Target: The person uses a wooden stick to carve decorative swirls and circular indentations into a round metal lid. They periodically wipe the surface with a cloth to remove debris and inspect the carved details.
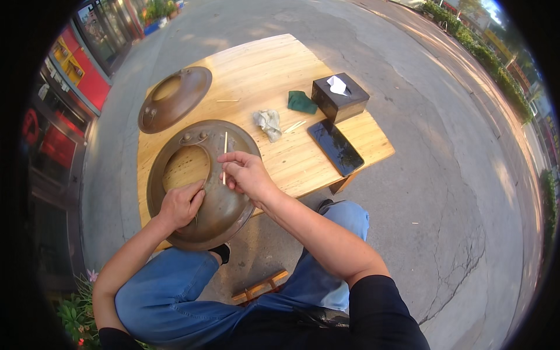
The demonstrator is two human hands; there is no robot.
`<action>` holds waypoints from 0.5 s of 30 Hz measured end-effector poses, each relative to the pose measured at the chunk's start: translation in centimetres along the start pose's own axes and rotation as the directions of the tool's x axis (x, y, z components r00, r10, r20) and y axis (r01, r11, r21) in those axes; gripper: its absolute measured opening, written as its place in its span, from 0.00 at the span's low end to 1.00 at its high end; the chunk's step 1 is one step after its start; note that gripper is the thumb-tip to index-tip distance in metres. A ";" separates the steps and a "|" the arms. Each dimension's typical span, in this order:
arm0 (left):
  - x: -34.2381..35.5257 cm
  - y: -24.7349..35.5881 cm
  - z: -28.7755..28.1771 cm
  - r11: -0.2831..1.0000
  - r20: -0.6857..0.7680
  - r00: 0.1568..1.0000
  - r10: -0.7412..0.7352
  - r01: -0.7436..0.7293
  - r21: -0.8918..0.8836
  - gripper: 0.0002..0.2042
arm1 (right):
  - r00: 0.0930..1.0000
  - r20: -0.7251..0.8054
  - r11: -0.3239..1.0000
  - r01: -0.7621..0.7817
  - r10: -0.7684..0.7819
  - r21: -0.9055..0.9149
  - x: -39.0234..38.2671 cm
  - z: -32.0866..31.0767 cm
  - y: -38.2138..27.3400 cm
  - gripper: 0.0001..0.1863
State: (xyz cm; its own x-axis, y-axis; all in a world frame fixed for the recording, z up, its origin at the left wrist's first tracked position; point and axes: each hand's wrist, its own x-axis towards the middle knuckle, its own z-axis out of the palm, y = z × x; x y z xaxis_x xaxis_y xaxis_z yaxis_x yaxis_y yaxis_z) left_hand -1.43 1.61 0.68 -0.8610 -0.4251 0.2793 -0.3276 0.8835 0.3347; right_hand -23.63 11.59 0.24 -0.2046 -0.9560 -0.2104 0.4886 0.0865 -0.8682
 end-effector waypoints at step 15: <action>-0.1 -0.1 0.0 1.000 -0.009 1.000 -0.003 0.003 -0.011 0.14 | 0.995 0.099 0.992 0.001 0.012 -0.126 -0.3 0.5 0.4 0.14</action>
State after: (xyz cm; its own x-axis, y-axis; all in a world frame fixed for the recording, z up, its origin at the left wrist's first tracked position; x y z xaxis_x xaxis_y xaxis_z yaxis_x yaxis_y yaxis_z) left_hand -1.35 1.54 0.59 -0.8563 -0.4298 0.2865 -0.3263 0.8800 0.3451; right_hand -23.00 11.78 0.19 -0.1140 -0.9779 -0.1752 0.3776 0.1205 -0.9181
